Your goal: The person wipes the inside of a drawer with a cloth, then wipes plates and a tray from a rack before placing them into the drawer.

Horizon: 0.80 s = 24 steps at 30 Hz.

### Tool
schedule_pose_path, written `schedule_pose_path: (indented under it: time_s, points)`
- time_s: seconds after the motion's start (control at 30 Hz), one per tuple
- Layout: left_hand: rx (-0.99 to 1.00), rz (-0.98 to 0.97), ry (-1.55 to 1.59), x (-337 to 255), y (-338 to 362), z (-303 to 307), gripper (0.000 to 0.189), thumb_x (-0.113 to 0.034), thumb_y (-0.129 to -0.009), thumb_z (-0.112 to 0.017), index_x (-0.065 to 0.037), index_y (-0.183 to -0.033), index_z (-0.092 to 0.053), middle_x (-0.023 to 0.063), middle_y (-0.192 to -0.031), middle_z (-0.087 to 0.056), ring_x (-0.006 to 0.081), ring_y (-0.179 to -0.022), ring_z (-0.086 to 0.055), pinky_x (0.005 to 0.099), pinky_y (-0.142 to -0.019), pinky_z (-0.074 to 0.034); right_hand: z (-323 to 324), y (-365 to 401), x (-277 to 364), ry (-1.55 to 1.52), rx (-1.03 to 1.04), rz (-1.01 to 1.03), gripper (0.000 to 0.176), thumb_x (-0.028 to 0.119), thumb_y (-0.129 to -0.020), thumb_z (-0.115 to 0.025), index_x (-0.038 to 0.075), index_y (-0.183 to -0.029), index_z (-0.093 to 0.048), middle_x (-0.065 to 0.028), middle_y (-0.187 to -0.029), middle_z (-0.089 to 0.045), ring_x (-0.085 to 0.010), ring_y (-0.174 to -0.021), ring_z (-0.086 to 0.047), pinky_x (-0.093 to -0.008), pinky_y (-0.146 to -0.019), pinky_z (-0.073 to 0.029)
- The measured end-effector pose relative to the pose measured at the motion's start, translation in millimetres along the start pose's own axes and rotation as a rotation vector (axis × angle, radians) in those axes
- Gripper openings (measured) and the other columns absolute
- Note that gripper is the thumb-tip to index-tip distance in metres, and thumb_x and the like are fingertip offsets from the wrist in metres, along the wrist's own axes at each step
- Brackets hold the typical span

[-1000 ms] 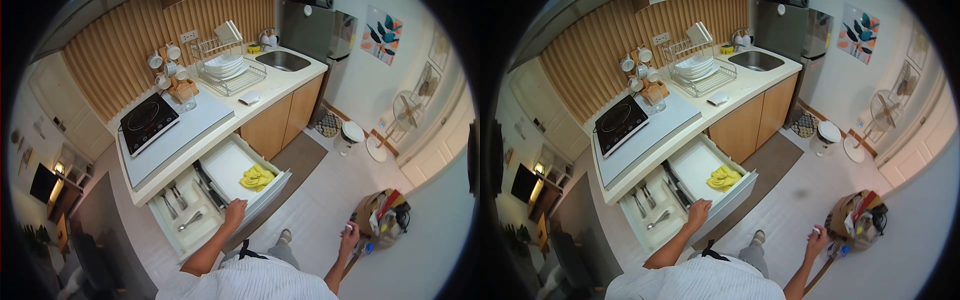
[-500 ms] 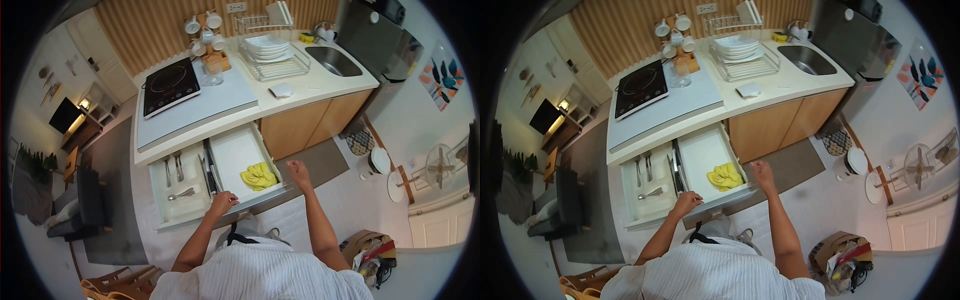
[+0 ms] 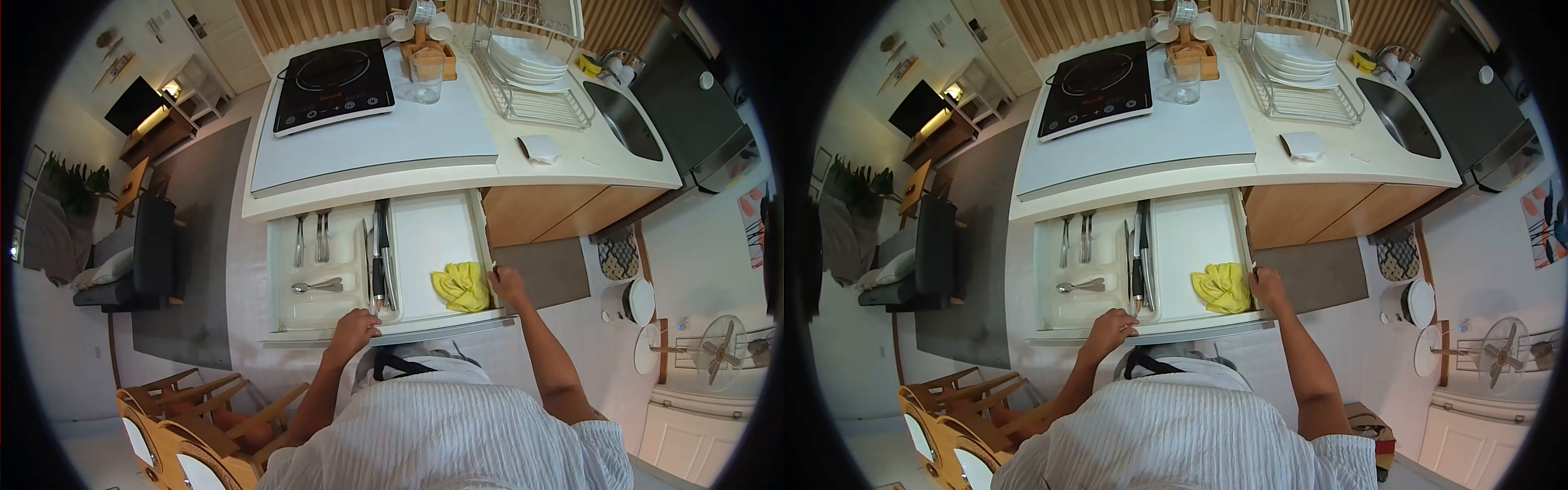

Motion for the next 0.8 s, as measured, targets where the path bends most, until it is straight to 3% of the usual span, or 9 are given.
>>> schedule_pose_path:
  time_s: [0.2, 0.4, 0.47, 0.57, 0.6, 0.67, 0.7, 0.73, 0.8]
  points:
    - [0.100, -0.130, -0.097, -3, -12, 5, 0.025, -0.022, -0.064, -0.072, -0.009, -0.085, -0.067, 0.0084, -0.082, -0.060, 0.0275, -0.083, -0.057, 0.0367, -0.073, -0.046, 7, -4, 5, -0.008, -0.104, 0.007, 0.032, 0.027, -0.082, -0.054, -0.003, -0.070, -0.058, -0.0249, -0.074, -0.059, -0.0425, -0.072, -0.058, -0.0486, -0.065, -0.046]
    - [0.160, -0.209, -0.127, -10, -18, 1, 0.027, -0.026, -0.066, -0.072, -0.009, -0.085, -0.065, 0.0072, -0.083, -0.059, 0.0266, -0.084, -0.057, 0.0361, -0.072, -0.047, 31, 11, 50, -0.076, -0.164, -0.127, 0.027, 0.021, -0.079, -0.061, 0.000, -0.096, -0.055, -0.0225, -0.091, -0.058, -0.0411, -0.085, -0.057, -0.0467, -0.072, -0.047]
    - [0.173, -0.171, -0.106, -8, -15, 2, 0.026, -0.026, -0.066, -0.071, -0.009, -0.084, -0.065, 0.0071, -0.083, -0.059, 0.0266, -0.084, -0.057, 0.0362, -0.073, -0.047, 53, 17, 103, 0.003, 0.082, 0.172, 0.040, 0.019, -0.076, -0.066, 0.001, -0.109, -0.049, -0.0232, -0.108, -0.050, -0.0396, -0.098, -0.053, -0.0432, -0.079, -0.047]
    - [0.168, -0.195, -0.107, -8, -21, 0, 0.025, -0.024, -0.066, -0.071, -0.007, -0.083, -0.064, 0.0079, -0.082, -0.057, 0.0272, -0.084, -0.057, 0.0372, -0.073, -0.047, -10, 12, 82, -0.054, 0.442, 0.185, 0.041, 0.015, -0.075, -0.066, 0.005, -0.112, -0.051, -0.0267, -0.118, -0.043, -0.0387, -0.103, -0.051, -0.0401, -0.085, -0.045]
    - [0.195, -0.222, -0.143, -11, -24, -1, 0.026, -0.024, -0.067, -0.071, -0.007, -0.083, -0.063, 0.0085, -0.082, -0.057, 0.0275, -0.083, -0.057, 0.0375, -0.073, -0.047, -42, 2, 69, -0.051, 0.447, 0.179, 0.041, 0.015, -0.075, -0.066, 0.005, -0.112, -0.051, -0.0267, -0.118, -0.043, -0.0387, -0.103, -0.051, -0.0401, -0.085, -0.045]
    - [0.220, -0.251, -0.171, -14, -31, -6, 0.026, -0.024, -0.067, -0.071, -0.006, -0.083, -0.062, 0.0090, -0.082, -0.056, 0.0277, -0.083, -0.057, 0.0378, -0.072, -0.047, -99, -15, 67, -0.028, 0.318, 0.674, 0.036, 0.010, -0.077, -0.063, 0.006, -0.111, -0.052, -0.0294, -0.120, -0.042, -0.0393, -0.102, -0.052, -0.0396, -0.086, -0.045]
    - [0.223, -0.293, -0.168, -16, -33, -9, 0.026, -0.025, -0.068, -0.070, -0.006, -0.082, -0.061, 0.0094, -0.082, -0.056, 0.0277, -0.082, -0.057, 0.0375, -0.071, -0.047, -90, -10, 97, -0.463, 0.545, 0.224, 0.027, 0.005, -0.076, -0.061, 0.003, -0.102, -0.053, -0.0298, -0.118, -0.045, -0.0388, -0.103, -0.051, -0.0376, -0.087, -0.045]
    - [0.224, -0.339, -0.168, -17, -36, -11, 0.026, -0.025, -0.069, -0.070, -0.005, -0.081, -0.059, 0.0098, -0.082, -0.055, 0.0276, -0.081, -0.057, 0.0373, -0.070, -0.048, -90, -4, 113, -0.251, 0.502, 0.666, 0.019, 0.004, -0.074, -0.061, 0.001, -0.092, -0.055, -0.0269, -0.109, -0.050, -0.0370, -0.099, -0.053, -0.0357, -0.084, -0.046]
    - [0.220, -0.363, -0.164, -13, -35, -16, 0.025, -0.025, -0.071, -0.069, -0.005, -0.081, -0.059, 0.0097, -0.081, -0.055, 0.0274, -0.080, -0.057, 0.0369, -0.069, -0.048, -92, 0, 123, -0.260, 0.644, 0.801, 0.017, 0.001, -0.068, -0.062, 0.004, -0.084, -0.058, -0.0179, -0.100, -0.053, -0.0334, -0.090, -0.056, -0.0363, -0.078, -0.046]
Point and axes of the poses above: each hand's wrist, its own y-axis away from the middle knuckle, its own z-axis out of the back of the hand, x = y × z, the point moved 2 cm from there along -y, towards the middle knuckle
